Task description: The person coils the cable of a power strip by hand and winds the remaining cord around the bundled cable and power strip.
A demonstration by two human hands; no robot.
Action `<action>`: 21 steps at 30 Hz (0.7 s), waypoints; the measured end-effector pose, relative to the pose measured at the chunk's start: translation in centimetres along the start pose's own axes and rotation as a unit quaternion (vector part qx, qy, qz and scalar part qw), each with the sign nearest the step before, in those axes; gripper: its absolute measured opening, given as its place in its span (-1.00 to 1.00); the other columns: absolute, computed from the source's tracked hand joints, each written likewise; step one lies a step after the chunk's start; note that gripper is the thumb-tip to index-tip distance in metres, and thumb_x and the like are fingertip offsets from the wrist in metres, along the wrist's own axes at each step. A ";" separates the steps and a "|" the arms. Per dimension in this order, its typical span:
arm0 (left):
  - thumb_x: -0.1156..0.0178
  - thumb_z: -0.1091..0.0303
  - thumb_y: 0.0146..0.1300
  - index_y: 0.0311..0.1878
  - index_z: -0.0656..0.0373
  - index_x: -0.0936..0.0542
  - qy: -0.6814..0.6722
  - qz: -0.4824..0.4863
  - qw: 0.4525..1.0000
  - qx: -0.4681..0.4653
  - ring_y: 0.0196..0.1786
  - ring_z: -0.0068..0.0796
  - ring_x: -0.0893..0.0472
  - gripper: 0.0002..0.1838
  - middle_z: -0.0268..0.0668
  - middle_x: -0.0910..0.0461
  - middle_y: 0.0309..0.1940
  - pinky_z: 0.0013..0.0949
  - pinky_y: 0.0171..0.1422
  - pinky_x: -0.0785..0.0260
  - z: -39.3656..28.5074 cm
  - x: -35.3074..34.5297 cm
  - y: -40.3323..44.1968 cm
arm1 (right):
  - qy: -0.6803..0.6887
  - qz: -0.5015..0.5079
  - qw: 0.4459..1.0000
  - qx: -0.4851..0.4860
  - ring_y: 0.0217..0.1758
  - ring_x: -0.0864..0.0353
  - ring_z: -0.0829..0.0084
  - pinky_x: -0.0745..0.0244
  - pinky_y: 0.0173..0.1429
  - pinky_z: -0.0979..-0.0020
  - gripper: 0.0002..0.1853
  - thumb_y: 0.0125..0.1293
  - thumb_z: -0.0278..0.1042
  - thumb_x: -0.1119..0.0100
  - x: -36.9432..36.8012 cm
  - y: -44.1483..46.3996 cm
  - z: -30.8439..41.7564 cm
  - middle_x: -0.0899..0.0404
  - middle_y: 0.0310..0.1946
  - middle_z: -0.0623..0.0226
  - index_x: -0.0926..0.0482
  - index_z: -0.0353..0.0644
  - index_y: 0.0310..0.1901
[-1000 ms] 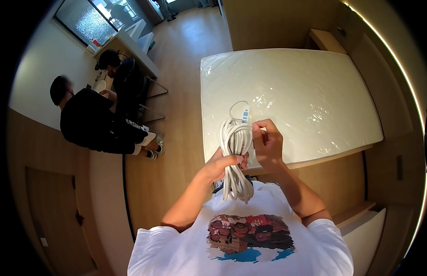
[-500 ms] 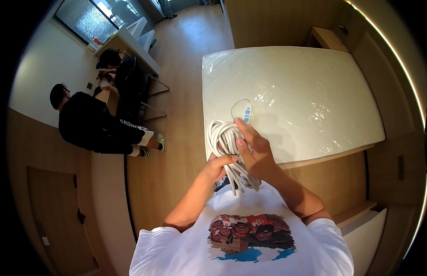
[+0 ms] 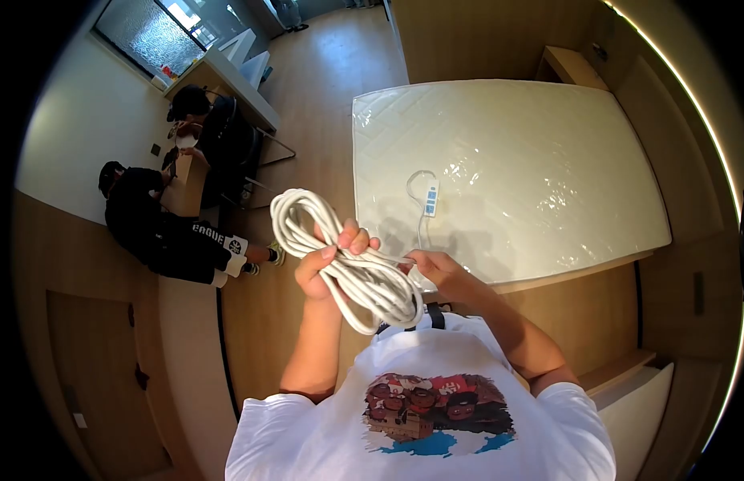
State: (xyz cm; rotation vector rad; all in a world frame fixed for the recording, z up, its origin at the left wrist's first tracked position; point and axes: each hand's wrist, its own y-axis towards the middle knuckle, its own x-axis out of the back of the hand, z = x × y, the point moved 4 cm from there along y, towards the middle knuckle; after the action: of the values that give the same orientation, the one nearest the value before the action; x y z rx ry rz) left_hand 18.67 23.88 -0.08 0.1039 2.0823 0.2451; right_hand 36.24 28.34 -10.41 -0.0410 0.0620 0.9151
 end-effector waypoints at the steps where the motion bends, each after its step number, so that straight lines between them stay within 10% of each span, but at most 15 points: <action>1: -0.14 0.40 0.15 0.03 -0.08 -0.39 -0.012 0.021 1.000 -0.005 -0.11 -0.37 -0.46 -0.64 -0.33 -0.37 -0.25 -0.02 0.37 -0.32 -0.6 -0.2 0.0 | -0.047 0.007 0.999 -0.012 -0.09 -0.55 0.34 -0.43 0.08 0.29 -0.47 0.61 0.10 0.13 0.7 0.2 -0.9 -0.60 -0.25 0.20 -0.58 -0.29 -0.04; 7: -0.14 0.41 0.17 0.11 -0.10 -0.41 0.156 0.020 0.987 -0.040 -0.02 -0.29 -0.48 -0.59 -0.24 -0.42 -0.15 0.00 0.37 -0.30 -5.1 0.0 0.9 | -0.265 -0.121 0.954 -0.064 -0.42 -0.36 0.47 -0.35 -0.26 0.34 -0.71 0.51 -0.23 -0.08 6.7 -0.5 1.6 -0.48 -0.54 0.20 -0.58 -0.30 -0.28; 12: -0.08 0.42 0.27 0.08 0.27 -0.40 0.144 -0.128 0.979 -0.068 -0.02 -0.33 -0.48 -0.68 -0.23 -0.48 -0.15 -0.18 0.35 -0.34 -6.4 2.4 1.0 | -0.264 -0.104 0.958 -0.044 -0.48 -0.28 0.52 -0.29 -0.35 0.38 -0.73 0.49 -0.27 -0.18 7.3 -1.5 5.5 -0.44 -0.59 0.25 -0.63 -0.33 -0.26; 21: -0.07 0.31 0.42 -0.21 0.22 -0.41 0.096 -0.304 0.933 -0.166 -0.22 -0.40 -0.50 -0.83 -0.29 -0.49 -0.30 -0.25 0.11 -0.48 -8.1 4.7 0.9 | -0.268 0.040 0.961 -0.048 -0.41 -0.43 0.03 -0.39 -0.27 0.23 -0.82 0.49 -0.34 -0.14 4.5 -3.5 3.6 -0.53 -0.43 -0.01 -0.56 -0.29 -0.20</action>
State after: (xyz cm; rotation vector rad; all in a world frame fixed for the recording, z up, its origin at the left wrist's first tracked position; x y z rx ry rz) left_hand 9.31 24.53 0.06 -0.7864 2.1222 0.2250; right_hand 41.92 30.00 -7.13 0.1208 -0.4882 0.9844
